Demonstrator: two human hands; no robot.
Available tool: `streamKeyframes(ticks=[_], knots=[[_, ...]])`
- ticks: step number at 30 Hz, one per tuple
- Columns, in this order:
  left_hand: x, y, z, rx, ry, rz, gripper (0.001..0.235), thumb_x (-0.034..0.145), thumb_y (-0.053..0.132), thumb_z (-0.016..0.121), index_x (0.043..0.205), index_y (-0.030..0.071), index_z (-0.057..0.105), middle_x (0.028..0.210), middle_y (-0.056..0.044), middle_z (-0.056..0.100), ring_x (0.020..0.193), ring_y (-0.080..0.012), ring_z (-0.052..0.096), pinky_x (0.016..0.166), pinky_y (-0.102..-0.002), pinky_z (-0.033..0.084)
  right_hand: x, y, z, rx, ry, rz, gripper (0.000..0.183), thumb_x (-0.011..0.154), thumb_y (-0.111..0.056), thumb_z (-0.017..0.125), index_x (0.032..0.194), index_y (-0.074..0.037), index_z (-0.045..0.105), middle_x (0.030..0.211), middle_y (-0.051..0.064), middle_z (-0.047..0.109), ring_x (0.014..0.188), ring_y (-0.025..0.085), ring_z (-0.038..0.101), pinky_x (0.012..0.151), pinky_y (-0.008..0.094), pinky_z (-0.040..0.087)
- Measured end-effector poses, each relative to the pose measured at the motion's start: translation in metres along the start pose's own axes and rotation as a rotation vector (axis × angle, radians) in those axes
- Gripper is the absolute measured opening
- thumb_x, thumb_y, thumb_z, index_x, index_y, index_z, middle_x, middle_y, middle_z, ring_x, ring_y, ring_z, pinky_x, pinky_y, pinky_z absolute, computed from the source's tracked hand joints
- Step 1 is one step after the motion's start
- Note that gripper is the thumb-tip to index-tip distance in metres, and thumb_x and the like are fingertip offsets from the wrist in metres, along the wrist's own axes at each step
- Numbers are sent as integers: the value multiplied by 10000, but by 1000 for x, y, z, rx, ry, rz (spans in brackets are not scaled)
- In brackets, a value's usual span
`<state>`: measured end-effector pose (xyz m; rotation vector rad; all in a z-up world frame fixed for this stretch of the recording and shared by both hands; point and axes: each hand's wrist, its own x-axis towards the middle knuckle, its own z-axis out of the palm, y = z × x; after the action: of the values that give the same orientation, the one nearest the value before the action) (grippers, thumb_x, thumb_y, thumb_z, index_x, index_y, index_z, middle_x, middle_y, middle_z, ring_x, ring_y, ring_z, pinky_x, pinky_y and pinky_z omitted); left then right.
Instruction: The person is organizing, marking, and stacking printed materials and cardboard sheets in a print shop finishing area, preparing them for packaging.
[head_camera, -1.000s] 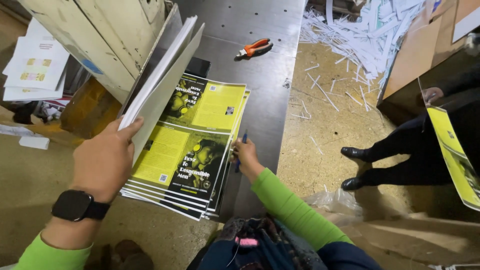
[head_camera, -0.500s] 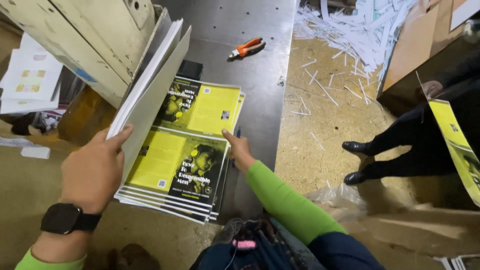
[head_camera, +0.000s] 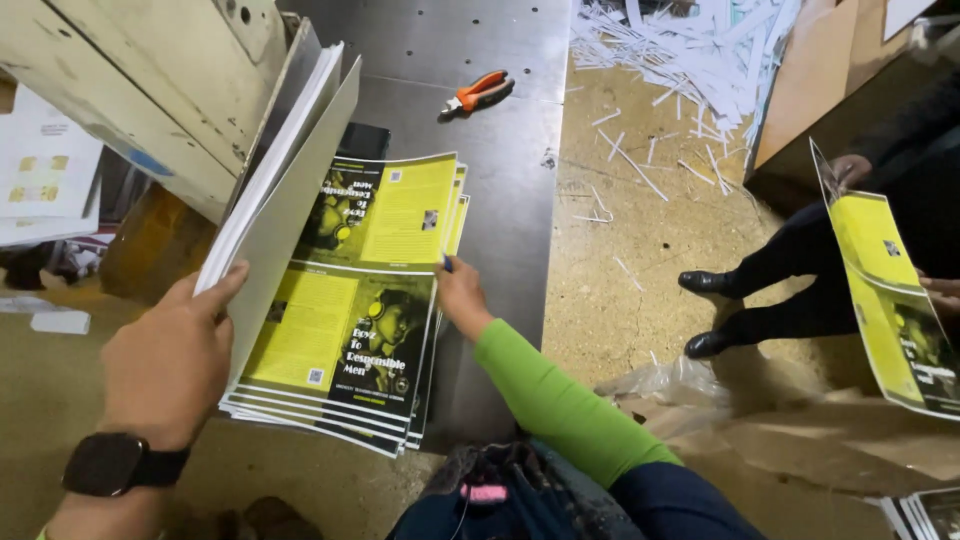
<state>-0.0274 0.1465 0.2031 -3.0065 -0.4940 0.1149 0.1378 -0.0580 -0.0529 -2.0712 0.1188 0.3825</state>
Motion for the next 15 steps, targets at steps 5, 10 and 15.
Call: streamKeyframes(ticks=[5, 10, 15], knots=[[-6, 2, -4, -5, -4, 17, 515, 943, 202, 504, 1428, 372, 498, 1246, -29, 638, 634, -286, 713, 542, -410, 604, 7, 15, 8, 221, 4, 280, 350, 965, -331, 496, 1227, -161, 653, 675, -6, 545, 550, 137, 409, 511, 334, 289], [-2, -2, 0, 7, -4, 12, 514, 920, 226, 525, 1412, 373, 509, 1278, -27, 622, 716, -334, 736, 591, -451, 600, -6, -5, -9, 632, -41, 365, 226, 1013, -245, 439, 1141, -87, 537, 721, 14, 430, 584, 149, 414, 503, 297, 387], [-2, -3, 1, 3, 1, 8, 504, 935, 218, 510, 1413, 380, 515, 1260, -14, 631, 669, -321, 722, 564, -434, 587, -9, -12, -12, 675, 44, 423, 137, 1021, -183, 457, 929, -122, 540, 729, 27, 497, 536, 132, 410, 425, 267, 354]])
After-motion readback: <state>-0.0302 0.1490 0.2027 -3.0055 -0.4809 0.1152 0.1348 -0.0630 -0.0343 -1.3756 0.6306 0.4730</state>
